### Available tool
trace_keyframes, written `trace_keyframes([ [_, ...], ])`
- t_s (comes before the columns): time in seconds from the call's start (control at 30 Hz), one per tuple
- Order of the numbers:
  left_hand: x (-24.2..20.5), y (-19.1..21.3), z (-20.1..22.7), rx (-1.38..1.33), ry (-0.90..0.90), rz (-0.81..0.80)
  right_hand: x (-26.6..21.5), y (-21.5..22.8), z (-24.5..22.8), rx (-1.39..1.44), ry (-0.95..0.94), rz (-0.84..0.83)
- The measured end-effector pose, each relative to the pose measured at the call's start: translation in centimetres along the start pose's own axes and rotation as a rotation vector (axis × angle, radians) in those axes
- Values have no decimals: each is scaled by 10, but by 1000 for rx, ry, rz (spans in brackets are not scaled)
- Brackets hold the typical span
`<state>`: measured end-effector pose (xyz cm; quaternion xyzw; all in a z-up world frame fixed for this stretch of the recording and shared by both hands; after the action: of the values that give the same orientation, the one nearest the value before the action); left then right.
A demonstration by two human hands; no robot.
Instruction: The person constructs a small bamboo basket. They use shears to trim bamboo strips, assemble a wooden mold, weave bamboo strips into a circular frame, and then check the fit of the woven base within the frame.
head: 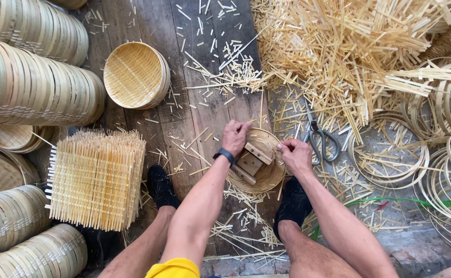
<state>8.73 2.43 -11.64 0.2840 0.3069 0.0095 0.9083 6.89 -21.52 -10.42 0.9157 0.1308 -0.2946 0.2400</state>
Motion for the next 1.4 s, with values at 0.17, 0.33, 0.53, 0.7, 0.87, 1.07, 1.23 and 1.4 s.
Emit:
trace_keyframes([
  [0.17,-18,31,-16,-263,5,296,-14,6,22,150,-21,-120],
  [0.33,-34,48,-59,-87,238,159,-23,18,30,356,-113,-284],
  [0.53,-47,43,-113,-333,278,88,-14,12,37,345,-176,-264],
  [0.7,-48,40,-106,-266,337,151,-10,8,42,370,-200,-243],
  [0.87,-78,35,-88,-275,349,222,-15,11,37,368,-143,-263],
  [1.07,-160,-19,-98,-945,583,274,-13,8,37,342,-182,-266],
  [1.23,-153,-27,-107,-975,623,317,-11,8,29,338,-245,-231],
  [1.4,-155,-14,-81,-993,641,342,-18,14,8,328,-224,-170],
])
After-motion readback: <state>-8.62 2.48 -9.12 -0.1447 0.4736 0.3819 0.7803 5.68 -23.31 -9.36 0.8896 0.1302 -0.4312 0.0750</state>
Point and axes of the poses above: each hand's wrist, its own x-axis towards the middle knuckle, its own y-axis out of the back of the hand, z = x × y, the point moved 1 cm from there along x, towards the middle knuckle, and after that the axes turned 8 degrees about -z, right-handed, at the moved point
